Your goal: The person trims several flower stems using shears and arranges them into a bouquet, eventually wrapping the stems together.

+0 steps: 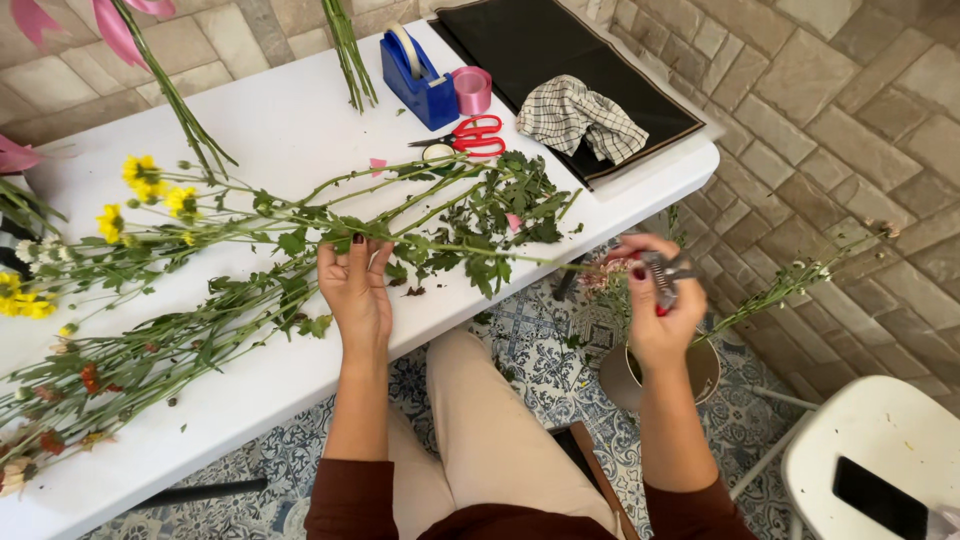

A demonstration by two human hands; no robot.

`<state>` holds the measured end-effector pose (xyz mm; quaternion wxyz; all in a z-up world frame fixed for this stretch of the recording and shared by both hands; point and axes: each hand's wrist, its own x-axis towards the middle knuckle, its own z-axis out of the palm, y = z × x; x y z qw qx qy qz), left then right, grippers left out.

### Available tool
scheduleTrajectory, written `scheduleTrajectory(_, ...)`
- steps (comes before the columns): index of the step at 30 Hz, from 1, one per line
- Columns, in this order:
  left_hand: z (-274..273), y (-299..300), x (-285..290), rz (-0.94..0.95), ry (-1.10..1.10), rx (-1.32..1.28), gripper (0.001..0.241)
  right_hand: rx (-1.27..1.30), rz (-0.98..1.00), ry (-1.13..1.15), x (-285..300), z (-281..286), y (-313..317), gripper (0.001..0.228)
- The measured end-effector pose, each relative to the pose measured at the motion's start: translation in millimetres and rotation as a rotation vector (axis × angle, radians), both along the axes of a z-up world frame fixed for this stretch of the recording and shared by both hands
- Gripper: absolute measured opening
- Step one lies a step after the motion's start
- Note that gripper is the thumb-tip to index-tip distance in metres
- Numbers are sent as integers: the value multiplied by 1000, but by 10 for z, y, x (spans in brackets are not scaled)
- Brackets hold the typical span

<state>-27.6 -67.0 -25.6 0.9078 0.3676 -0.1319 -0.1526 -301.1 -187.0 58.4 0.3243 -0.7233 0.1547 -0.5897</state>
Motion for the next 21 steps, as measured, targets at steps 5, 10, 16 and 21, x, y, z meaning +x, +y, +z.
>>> scheduleTrajectory(5,-61,22,-10,-3,21,-62,24,141,135,-148,-22,37,113,34)
scheduleTrajectory(10,17,108,-138,-11,62,-86,26,675,636,-10,211,-345,204,39)
scheduleTrajectory(16,-161,142,-136,-42,67,-71,28,778,727,123,601,-470,159,44)
scheduleTrajectory(21,-118,152,-154,-59,69,-64,30,876,782,73,743,-476,103,45)
